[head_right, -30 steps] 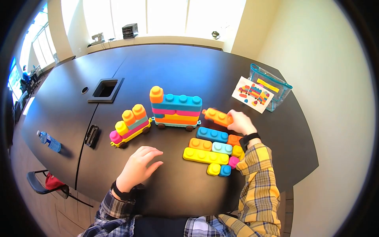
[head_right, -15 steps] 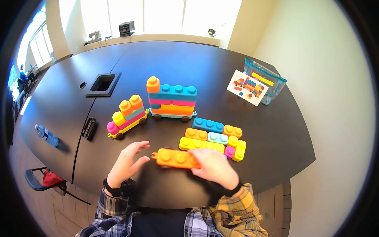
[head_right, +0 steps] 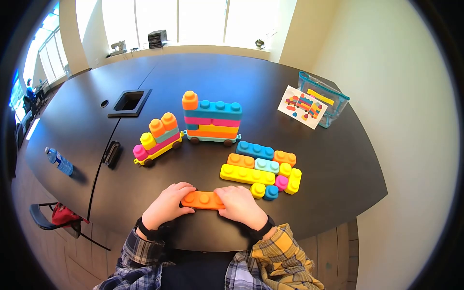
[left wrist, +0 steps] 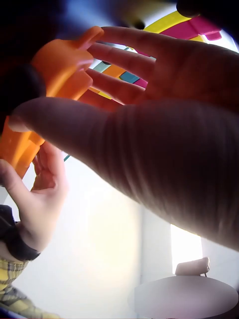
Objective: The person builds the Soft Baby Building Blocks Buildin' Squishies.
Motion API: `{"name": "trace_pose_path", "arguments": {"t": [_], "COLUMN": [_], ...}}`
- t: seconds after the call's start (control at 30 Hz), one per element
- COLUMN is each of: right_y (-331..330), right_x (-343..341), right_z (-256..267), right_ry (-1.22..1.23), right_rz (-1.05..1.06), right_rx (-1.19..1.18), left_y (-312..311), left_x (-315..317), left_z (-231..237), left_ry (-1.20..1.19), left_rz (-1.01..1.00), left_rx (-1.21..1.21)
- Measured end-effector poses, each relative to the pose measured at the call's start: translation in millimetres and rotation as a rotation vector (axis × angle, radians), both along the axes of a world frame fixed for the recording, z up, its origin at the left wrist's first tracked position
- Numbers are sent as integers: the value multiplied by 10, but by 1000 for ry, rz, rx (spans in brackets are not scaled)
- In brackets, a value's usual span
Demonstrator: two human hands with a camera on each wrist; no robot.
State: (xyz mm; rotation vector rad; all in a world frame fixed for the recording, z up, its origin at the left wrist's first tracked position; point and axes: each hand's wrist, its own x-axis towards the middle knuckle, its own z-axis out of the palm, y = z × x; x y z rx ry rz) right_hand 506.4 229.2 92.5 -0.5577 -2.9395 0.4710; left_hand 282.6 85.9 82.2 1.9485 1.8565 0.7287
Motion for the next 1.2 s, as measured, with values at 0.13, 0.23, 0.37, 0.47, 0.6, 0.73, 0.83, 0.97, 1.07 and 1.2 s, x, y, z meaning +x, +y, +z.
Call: {"name": "trace_pose_path", "arguments": {"t": [0.13, 0.23, 0.37, 0.47, 0.6, 0.73, 0.83, 0.97, 1.07, 1.2], "right_y": [-2, 0, -28, -9, -27, -30, -5, 102, 390, 1217], "right_x": [40, 132, 332, 463, 492, 476, 475, 502, 578, 641], "right_z": [-53, -33, -3, 38, -50, -36, -39, 102, 288, 436], "right_ry": [40, 208, 344, 176, 266, 268, 261, 206, 303, 125], "right_rz": [-6, 22, -68, -199, -201, -192, -184, -152, -246, -342], "right_rx": [-37, -50, -86, -90, -97, -78, -84, -125, 79, 173], "left_y": [-2, -9, -15, -13, -10, -18, -21, -18, -9, -15], "left_x": [36, 46, 58, 63, 67, 77, 77, 76, 57, 71], "left_z": [18, 18, 25, 36, 33, 51, 58, 51, 31, 60], "left_ry": [9, 21, 22, 19, 15, 11, 4, 3, 9, 37], "left_rz": [8, 14, 37, 47, 60, 67, 67, 56, 46, 38], "left_rx": [14, 19, 20, 14, 11, -4, 5, 0, 10, 2]}}
